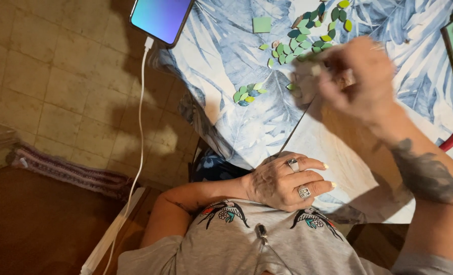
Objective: Sanding the edges of small green mosaic tiles by rubbing them against a sheet of sandpaper on a table.
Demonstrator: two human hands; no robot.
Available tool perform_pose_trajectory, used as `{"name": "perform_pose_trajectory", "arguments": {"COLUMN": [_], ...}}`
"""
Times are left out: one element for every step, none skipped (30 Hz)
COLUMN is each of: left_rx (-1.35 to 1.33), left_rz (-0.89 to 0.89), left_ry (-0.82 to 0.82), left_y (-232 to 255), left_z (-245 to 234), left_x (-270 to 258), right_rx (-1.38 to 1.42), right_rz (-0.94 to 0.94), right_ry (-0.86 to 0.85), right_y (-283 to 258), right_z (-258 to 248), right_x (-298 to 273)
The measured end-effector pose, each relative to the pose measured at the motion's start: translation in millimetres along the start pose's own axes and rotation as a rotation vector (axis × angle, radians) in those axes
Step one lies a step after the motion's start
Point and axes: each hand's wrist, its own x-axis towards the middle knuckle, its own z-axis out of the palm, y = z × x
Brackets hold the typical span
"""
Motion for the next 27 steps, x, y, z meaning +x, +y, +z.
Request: {"name": "perform_pose_trajectory", "arguments": {"left_rx": [-0.003, 0.01, 0.023, 0.021, 0.033, 0.043, 0.04, 0.037, 0.035, 0.028, 0.027, 0.028, 0.025, 0.047, 0.07, 0.07, 0.062, 0.056, 0.057, 0.063, 0.07, 0.071, 0.065, 0.057, 0.057, 0.057, 0.057], "left_rz": [0.003, 0.002, 0.001, 0.003, -0.005, -0.013, -0.012, -0.013, -0.015, -0.011, -0.015, -0.02, -0.018, -0.016, -0.014, -0.013, -0.013, -0.014, -0.014, -0.014, -0.015, -0.017, -0.015, -0.013, -0.013, -0.019, -0.024], "left_ry": [0.001, 0.0, -0.001, -0.001, -0.012, -0.026, -0.027, -0.024, -0.022, -0.024, -0.033, -0.041, -0.044, -0.047, -0.05, -0.052, -0.056, -0.06, -0.062, -0.065, -0.068, -0.068, -0.069, -0.07, -0.071, -0.067, -0.062], "left_y": [0, 0, 0, 0, -1, 0, 0, 0, 0, 0, 0, 0, 0, 0, 0, 0, -1, 0, -1, 0, 0, -1, -1, -1, 0, 0, 0], "left_z": [0, 1, 1, 1, 0, 0, 0, -1, -1, 0, 1, 1, 1, 2, 3, 3, 4, 4, 4, 4, 4, 5, 5, 6, 5, 5, 5], "left_x": [-1, -1, -1, -1, 0, 0, 1, 2, 2, 2, 2, 2, 2, 2, 1, 1, 1, 1, 1, 1, 1, 1, 0, 0, 0, 1, 2], "right_rx": [-0.004, -0.024, -0.043, -0.046, -0.086, -0.126, -0.128, -0.115, -0.102, -0.107, -0.143, -0.176, -0.178, -0.164, -0.15, -0.15, -0.161, -0.172, -0.171, -0.17, -0.168, -0.166, -0.203, -0.24, -0.24, -0.219, -0.198], "right_rz": [0.001, 0.121, 0.24, 0.241, 0.301, 0.363, 0.366, 0.375, 0.383, 0.389, 0.405, 0.419, 0.422, 0.422, 0.422, 0.423, 0.404, 0.385, 0.385, 0.37, 0.355, 0.355, 0.336, 0.317, 0.318, 0.308, 0.297], "right_ry": [0.0, -0.011, -0.022, -0.021, -0.034, -0.046, -0.045, -0.05, -0.056, -0.053, -0.063, -0.074, -0.072, -0.069, -0.065, -0.063, -0.065, -0.067, -0.066, -0.052, -0.039, -0.04, -0.052, -0.064, -0.064, -0.05, -0.035], "right_y": [0, 1, 1, 1, 1, 1, 0, 0, 0, 1, 2, 3, 1, 0, -2, -1, 0, 2, 2, 2, 2, 8, 14, 20, 22, 24, 25], "right_z": [-10, -19, -29, -34, -38, -43, -43, -43, -43, -43, -42, -40, -41, -41, -41, -40, -39, -38, -38, -38, -37, -35, -34, -32, -32, -32, -32], "right_x": [-5, -11, -16, -22, -27, -34, -37, -40, -44, -48, -52, -55, -53, -52, -50, -50, -50, -50, -48, -46, -45, -45, -46, -47, -43, -38, -33]}}
